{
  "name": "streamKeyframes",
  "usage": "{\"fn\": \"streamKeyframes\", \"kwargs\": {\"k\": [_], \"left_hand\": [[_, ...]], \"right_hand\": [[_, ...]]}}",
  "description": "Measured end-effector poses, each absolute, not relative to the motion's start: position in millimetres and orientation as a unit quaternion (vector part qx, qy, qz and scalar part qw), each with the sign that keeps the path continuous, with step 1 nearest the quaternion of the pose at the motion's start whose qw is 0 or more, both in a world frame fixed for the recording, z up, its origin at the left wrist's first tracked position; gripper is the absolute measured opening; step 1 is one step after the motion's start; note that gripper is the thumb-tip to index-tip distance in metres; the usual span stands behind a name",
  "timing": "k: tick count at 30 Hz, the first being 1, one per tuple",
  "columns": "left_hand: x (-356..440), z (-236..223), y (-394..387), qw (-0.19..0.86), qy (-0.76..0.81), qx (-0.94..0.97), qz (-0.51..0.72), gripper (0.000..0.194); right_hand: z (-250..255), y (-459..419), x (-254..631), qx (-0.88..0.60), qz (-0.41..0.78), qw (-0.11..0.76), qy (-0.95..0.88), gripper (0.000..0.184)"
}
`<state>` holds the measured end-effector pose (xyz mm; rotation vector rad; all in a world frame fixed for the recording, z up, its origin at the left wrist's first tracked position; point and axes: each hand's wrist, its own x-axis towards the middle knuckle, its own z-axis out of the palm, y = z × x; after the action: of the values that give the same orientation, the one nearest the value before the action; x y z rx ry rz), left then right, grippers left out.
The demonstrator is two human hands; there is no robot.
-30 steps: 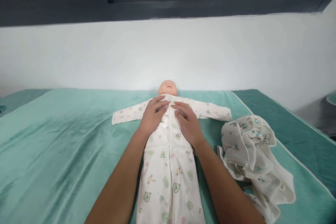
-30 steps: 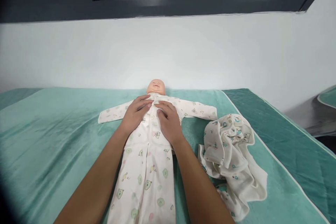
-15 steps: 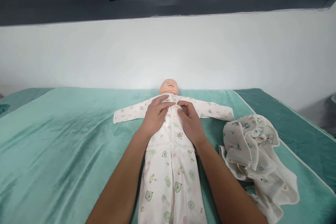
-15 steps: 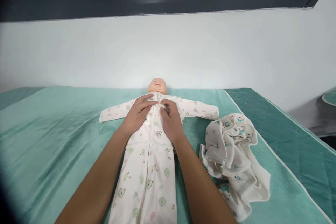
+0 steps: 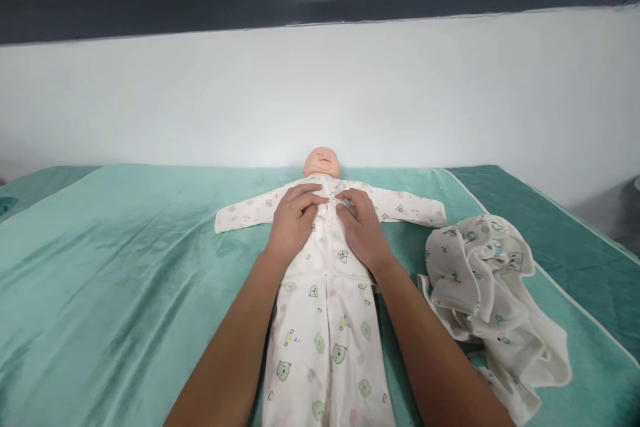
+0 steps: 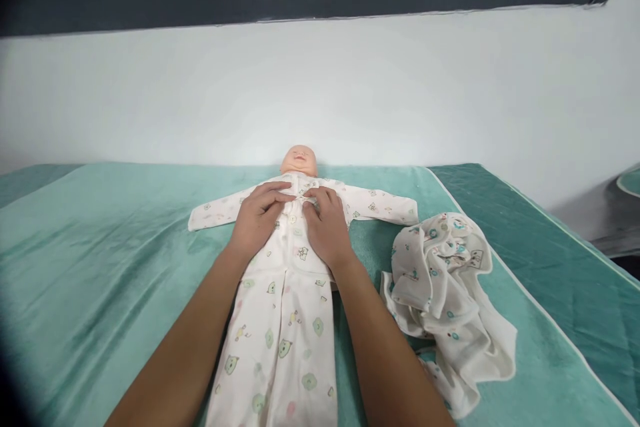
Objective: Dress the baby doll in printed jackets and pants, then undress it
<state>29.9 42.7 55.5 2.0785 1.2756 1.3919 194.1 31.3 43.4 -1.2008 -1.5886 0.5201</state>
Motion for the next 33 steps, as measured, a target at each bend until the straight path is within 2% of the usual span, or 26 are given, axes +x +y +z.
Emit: {"fn": "streamKeyframes", "kwargs": {"k": [8,12,18,21,27,30,33], "left_hand": [[27,58,44,0.241,0.445,0.710,0.489,0.032],[27,58,44,0.243,0.446,0.709,0.489,0.031],[27,60,41,0.252,0.454,0.691,0.503,0.025],[25,64,35,0.272,0.454,0.703,0.475,0.020],[19,71,25,0.300,0.436,0.742,0.411,0.015],[14,70,27,0.321,0.411,0.755,0.397,0.009],[11,67,30,0.341,0.387,0.761,0.394,0.011]], "right_hand": [[47,32,194,-0.488,0.254,0.515,-0.657,0.011],[45,33,194,-0.480,0.267,0.527,-0.649,0.009],[43,31,192,-0.475,0.302,0.591,-0.578,0.014],[49,26,192,-0.486,0.314,0.620,-0.530,0.009],[56,18,194,-0.462,0.278,0.595,-0.596,0.033],[54,17,191,-0.461,0.275,0.573,-0.620,0.033],[52,18,190,-0.467,0.280,0.566,-0.619,0.032]]}}
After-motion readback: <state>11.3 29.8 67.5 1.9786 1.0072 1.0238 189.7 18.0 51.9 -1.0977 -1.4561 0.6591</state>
